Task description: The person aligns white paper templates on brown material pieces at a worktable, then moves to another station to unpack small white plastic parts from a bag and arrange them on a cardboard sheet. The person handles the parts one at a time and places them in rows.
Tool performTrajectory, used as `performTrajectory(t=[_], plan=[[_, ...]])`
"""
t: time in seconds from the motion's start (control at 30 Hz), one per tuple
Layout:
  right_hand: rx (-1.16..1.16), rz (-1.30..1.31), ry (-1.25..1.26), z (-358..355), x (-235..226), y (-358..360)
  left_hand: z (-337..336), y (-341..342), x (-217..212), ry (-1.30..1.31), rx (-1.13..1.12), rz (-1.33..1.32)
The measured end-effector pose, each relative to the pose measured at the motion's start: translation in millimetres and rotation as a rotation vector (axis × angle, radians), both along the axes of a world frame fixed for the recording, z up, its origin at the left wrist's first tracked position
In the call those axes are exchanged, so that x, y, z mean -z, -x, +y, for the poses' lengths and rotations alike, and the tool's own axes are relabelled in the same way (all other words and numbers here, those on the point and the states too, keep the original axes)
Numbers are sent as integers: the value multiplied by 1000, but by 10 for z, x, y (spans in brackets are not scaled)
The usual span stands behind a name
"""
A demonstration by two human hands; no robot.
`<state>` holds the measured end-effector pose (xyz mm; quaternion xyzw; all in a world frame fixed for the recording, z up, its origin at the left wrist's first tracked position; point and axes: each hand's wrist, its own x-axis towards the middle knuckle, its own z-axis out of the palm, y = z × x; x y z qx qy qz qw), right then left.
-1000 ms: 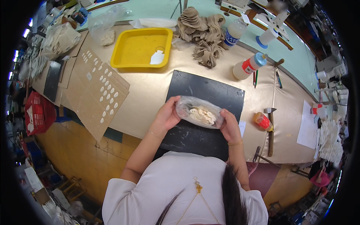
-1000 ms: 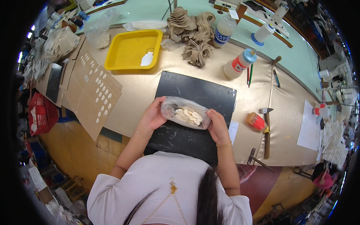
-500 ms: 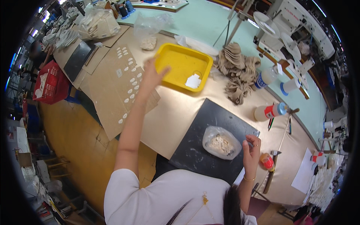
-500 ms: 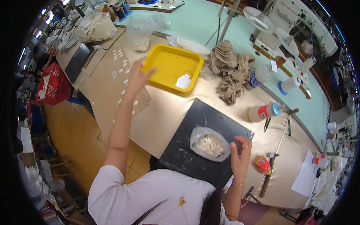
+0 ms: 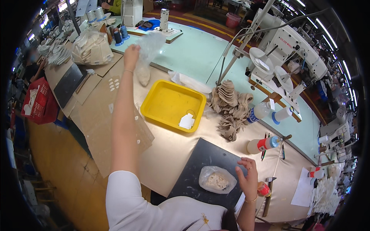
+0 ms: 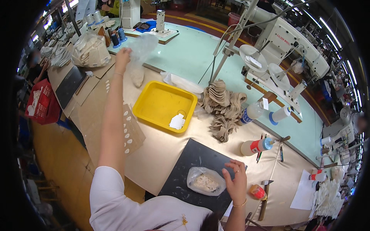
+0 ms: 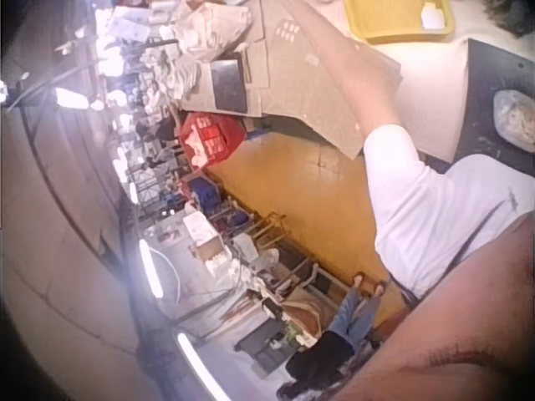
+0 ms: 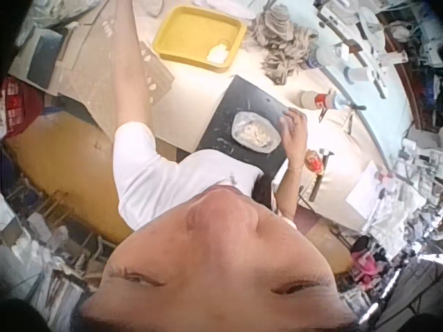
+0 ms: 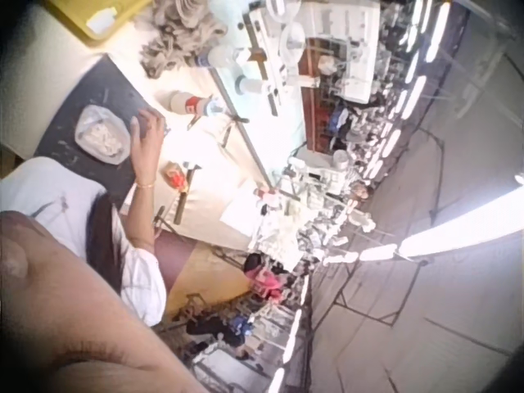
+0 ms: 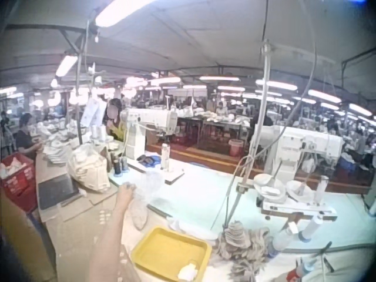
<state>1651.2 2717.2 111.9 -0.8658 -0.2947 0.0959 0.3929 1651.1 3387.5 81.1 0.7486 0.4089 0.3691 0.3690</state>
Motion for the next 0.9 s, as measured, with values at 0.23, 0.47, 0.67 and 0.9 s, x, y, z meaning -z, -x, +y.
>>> performTrajectory(t=[0.23, 0.47, 0.67, 0.9], plan=[[-418, -122, -163, 545, -361, -332, -888, 628, -1482, 480, 684, -871], [-413, 356, -857, 1323, -677, -291, -2331, 1200, -2033, 372, 858, -719], [-531, 772, -452, 1120, -577, -210, -3063, 2040, -1087, 524, 652, -404], [-600, 42, -353, 1030, -387, 389, -3559, 2509, -1150, -320, 405, 89]])
